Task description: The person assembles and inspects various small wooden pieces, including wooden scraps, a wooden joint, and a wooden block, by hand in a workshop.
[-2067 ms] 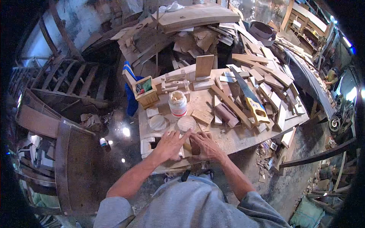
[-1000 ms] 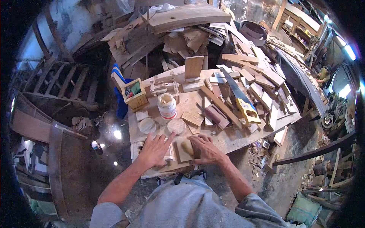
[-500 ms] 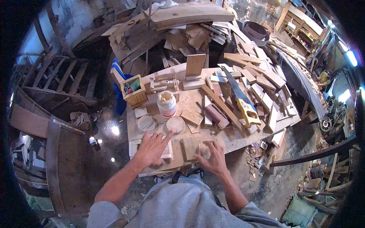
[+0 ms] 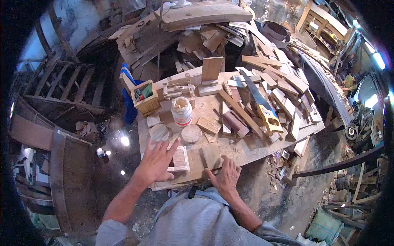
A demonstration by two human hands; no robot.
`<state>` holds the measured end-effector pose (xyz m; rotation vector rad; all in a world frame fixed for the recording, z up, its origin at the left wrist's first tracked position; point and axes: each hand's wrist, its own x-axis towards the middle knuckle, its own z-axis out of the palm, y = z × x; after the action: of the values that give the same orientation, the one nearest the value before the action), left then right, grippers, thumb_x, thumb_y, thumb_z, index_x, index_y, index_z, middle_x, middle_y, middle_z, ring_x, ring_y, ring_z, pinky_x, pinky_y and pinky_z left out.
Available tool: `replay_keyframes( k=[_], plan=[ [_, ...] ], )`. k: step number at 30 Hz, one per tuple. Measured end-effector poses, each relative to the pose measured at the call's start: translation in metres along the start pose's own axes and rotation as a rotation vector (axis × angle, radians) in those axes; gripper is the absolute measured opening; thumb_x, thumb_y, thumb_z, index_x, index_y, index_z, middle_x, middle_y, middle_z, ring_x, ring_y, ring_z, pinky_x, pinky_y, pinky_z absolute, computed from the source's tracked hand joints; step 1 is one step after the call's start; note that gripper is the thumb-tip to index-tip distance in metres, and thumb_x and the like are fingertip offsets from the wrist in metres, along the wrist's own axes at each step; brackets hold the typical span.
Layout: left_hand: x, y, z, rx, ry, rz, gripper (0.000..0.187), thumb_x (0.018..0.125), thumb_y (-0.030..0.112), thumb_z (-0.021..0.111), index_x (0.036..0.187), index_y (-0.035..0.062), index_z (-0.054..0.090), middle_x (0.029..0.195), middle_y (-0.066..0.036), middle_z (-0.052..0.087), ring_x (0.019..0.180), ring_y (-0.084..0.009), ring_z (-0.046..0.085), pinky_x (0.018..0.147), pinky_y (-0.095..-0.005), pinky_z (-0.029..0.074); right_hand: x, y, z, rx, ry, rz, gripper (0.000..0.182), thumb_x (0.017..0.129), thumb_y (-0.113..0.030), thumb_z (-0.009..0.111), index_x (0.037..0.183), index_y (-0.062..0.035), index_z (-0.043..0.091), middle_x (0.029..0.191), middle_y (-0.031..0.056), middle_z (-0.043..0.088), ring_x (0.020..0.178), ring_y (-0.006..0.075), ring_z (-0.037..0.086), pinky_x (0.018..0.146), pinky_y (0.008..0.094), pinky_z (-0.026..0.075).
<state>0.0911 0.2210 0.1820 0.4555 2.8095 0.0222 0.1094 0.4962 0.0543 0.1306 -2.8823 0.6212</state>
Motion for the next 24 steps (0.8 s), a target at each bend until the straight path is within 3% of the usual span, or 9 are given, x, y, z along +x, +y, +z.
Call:
replay_keyframes(
  k=[2, 11, 17, 24],
  plan=[
    [-0.008, -0.004, -0.006, -0.049, 0.02, -0.018, 0.136, 0.064, 0.043, 0.096, 0.167, 0.0089, 0.015, 0.158, -0.019, 0.042, 0.15, -0.0351, 0.038, 0.127, -0.0616, 0.018, 0.004, -0.001, -0.008, -0.006, -0.051, 0.032, 0.089, 0.074, -0.055, 0.087, 0.138, -0.0035, 0.052, 0.113, 0.0148, 0.062, 0.111, 0.0325, 0.06, 0.095, 0.0468, 0.04],
    [-0.052, -0.053, -0.017, -0.312, 0.085, -0.203, 0.131, 0.066, 0.036, 0.097, 0.168, 0.0155, 0.018, 0.164, -0.019, 0.038, 0.154, -0.0355, 0.034, 0.129, -0.0569, 0.02, 0.011, 0.001, -0.018, 0.021, -0.124, -0.025, 0.095, 0.077, -0.052, 0.083, 0.148, -0.0042, 0.044, 0.124, 0.0181, 0.059, 0.118, 0.0345, 0.057, 0.098, 0.0511, 0.039],
    [-0.078, -0.084, -0.009, -0.413, 0.036, -0.344, 0.133, 0.065, 0.034, 0.098, 0.169, 0.0162, 0.016, 0.168, -0.018, 0.034, 0.156, -0.0362, 0.03, 0.129, -0.0505, 0.024, 0.019, -0.002, -0.018, 0.162, -0.087, -0.112, 0.082, 0.081, -0.042, 0.081, 0.146, -0.0059, 0.049, 0.13, 0.0182, 0.058, 0.127, 0.0345, 0.052, 0.104, 0.0534, 0.036],
    [-0.092, -0.127, 0.042, -0.532, 0.055, -0.284, 0.135, 0.066, 0.03, 0.097, 0.169, 0.0143, 0.012, 0.169, -0.022, 0.029, 0.157, -0.0383, 0.026, 0.13, -0.048, 0.025, 0.038, -0.018, -0.022, 0.217, -0.153, -0.207, 0.075, 0.081, -0.034, 0.079, 0.145, -0.0089, 0.052, 0.138, 0.0175, 0.057, 0.132, 0.036, 0.051, 0.109, 0.0547, 0.033]
  ],
)
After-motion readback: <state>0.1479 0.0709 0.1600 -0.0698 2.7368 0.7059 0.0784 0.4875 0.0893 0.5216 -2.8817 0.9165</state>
